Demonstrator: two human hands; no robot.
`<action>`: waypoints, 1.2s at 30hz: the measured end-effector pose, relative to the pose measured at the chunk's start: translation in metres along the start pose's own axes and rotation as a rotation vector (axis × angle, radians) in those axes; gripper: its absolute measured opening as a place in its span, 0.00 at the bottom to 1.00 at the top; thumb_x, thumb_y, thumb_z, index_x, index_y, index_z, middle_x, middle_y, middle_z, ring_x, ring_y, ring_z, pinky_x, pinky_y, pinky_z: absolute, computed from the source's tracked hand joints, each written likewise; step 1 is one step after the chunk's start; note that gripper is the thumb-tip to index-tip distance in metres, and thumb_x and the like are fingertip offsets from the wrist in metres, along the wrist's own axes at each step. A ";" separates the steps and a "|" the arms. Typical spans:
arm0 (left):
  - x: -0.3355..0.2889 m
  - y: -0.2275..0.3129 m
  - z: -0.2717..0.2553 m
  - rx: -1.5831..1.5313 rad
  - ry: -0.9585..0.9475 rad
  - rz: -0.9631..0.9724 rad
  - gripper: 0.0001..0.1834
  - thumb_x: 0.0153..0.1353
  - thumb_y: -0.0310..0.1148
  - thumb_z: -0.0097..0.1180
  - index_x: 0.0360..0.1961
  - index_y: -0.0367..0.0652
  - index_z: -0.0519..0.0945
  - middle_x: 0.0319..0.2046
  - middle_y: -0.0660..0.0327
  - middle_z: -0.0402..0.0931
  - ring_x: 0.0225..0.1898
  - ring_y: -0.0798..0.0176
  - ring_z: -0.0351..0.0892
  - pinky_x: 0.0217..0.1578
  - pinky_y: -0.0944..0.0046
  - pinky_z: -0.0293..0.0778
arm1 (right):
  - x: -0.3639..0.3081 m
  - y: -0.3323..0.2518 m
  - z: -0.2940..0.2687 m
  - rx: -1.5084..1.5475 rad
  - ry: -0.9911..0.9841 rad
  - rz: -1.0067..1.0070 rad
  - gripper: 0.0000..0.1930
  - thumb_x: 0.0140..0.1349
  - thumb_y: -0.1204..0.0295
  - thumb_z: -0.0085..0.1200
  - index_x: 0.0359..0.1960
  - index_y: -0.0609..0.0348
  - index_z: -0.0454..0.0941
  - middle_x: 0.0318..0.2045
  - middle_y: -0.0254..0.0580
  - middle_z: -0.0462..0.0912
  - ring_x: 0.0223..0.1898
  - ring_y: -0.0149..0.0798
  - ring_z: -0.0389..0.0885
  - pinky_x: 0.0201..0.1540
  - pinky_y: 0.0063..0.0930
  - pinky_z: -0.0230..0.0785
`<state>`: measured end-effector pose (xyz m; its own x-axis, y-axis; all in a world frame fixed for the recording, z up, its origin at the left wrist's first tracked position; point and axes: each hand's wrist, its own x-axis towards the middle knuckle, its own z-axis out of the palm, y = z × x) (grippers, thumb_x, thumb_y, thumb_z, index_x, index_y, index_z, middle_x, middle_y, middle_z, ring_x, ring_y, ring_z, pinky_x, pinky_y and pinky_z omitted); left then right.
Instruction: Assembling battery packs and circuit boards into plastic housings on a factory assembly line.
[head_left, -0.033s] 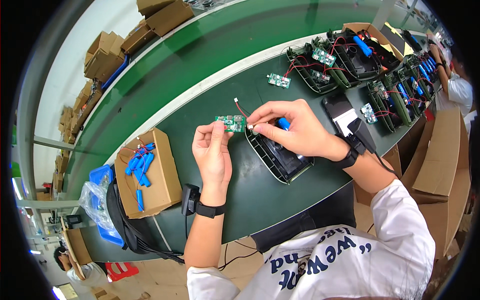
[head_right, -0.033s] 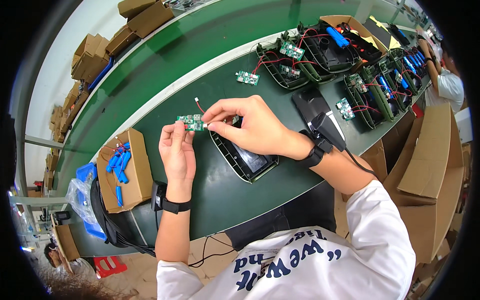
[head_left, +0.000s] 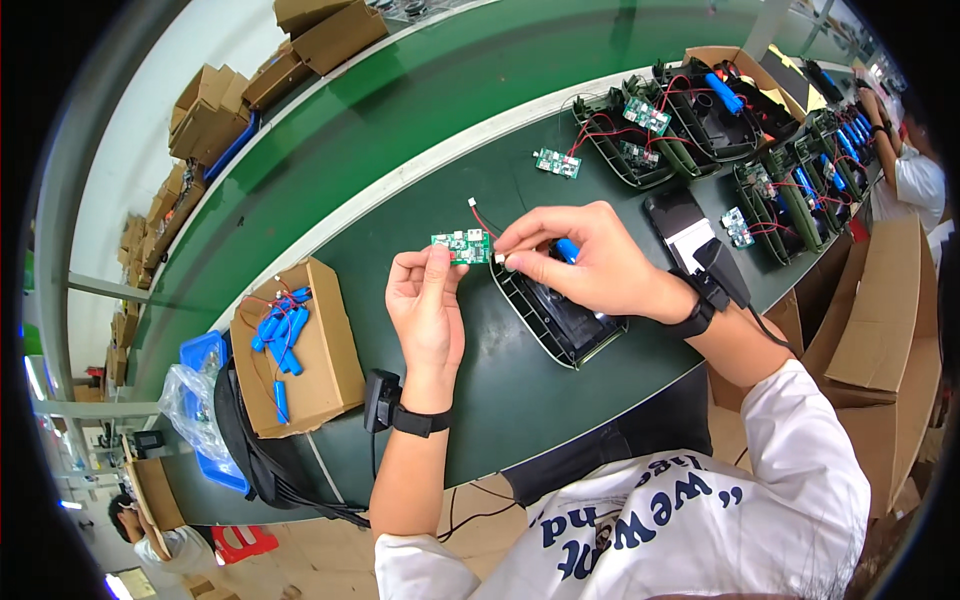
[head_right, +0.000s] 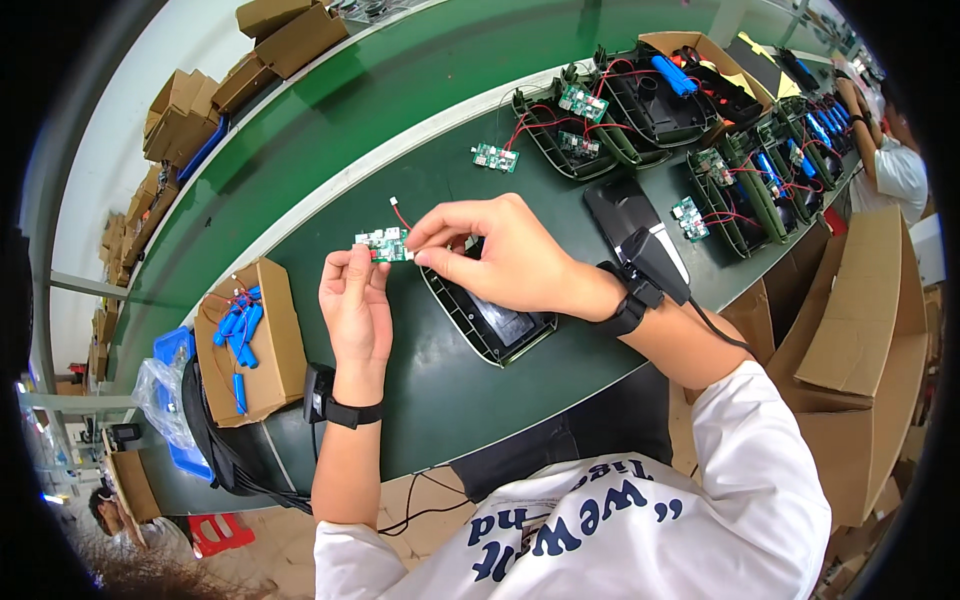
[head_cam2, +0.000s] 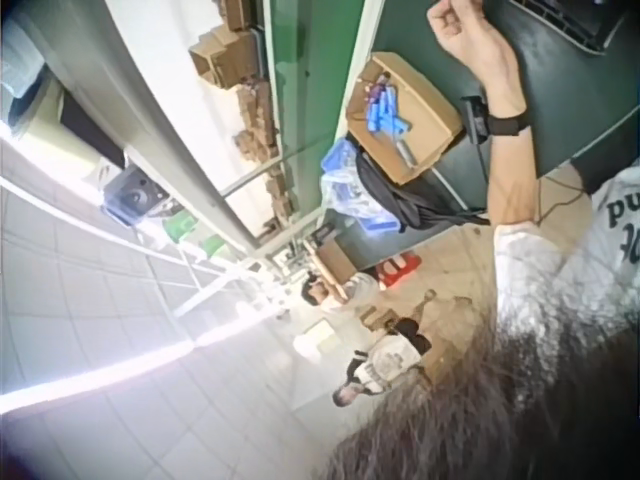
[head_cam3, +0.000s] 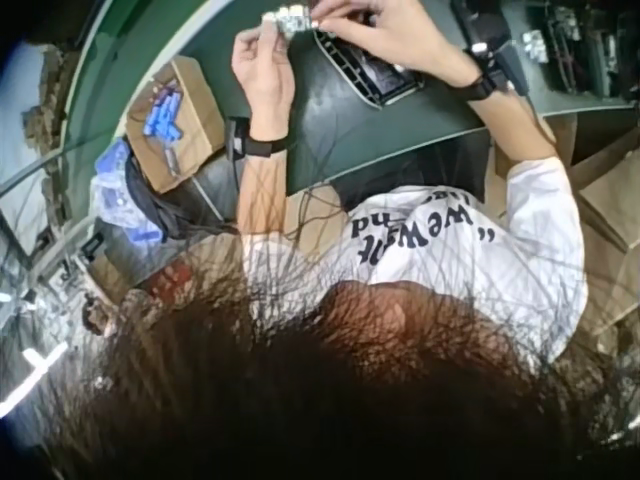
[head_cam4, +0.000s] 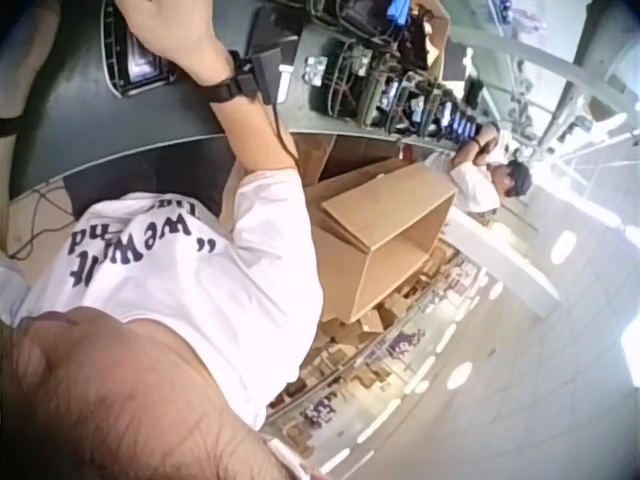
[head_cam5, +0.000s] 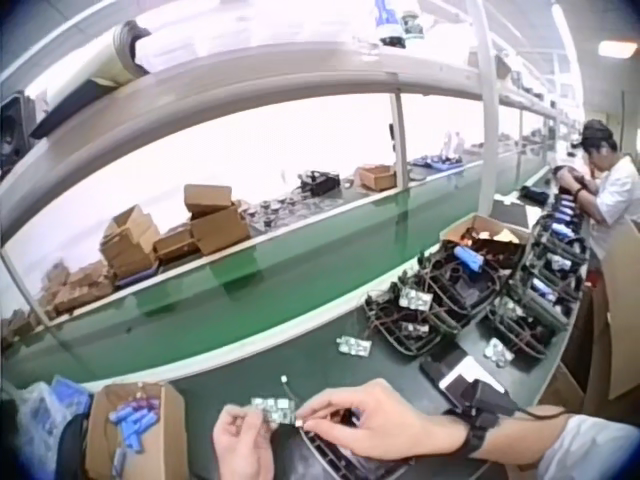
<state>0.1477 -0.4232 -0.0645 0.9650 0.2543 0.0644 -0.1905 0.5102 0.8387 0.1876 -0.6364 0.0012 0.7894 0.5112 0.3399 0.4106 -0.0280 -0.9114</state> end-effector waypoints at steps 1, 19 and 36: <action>0.000 -0.001 0.001 -0.013 0.006 0.008 0.13 0.70 0.26 0.59 0.54 0.37 0.78 0.47 0.57 0.81 0.44 0.67 0.83 0.47 0.68 0.82 | 0.000 -0.001 0.002 -0.009 0.006 0.009 0.05 0.63 0.79 0.63 0.40 0.66 0.86 0.35 0.42 0.89 0.34 0.27 0.85 0.38 0.23 0.77; -0.015 0.003 0.020 -0.028 -0.105 -0.075 0.12 0.69 0.24 0.59 0.52 0.32 0.79 0.42 0.52 0.86 0.41 0.62 0.87 0.43 0.62 0.86 | 0.000 0.015 0.008 -0.546 0.130 -0.544 0.10 0.48 0.83 0.66 0.33 0.58 0.82 0.29 0.37 0.81 0.31 0.41 0.80 0.36 0.32 0.73; -0.013 0.002 0.021 0.074 -0.106 -0.046 0.06 0.67 0.26 0.63 0.43 0.35 0.82 0.36 0.54 0.86 0.34 0.63 0.86 0.33 0.67 0.84 | -0.001 0.019 0.004 -0.610 0.104 -0.696 0.14 0.45 0.82 0.69 0.36 0.62 0.84 0.31 0.38 0.81 0.30 0.40 0.80 0.34 0.32 0.73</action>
<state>0.1383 -0.4432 -0.0521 0.9868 0.1419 0.0781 -0.1353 0.4568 0.8792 0.1933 -0.6341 -0.0175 0.3005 0.5040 0.8097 0.9523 -0.2061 -0.2251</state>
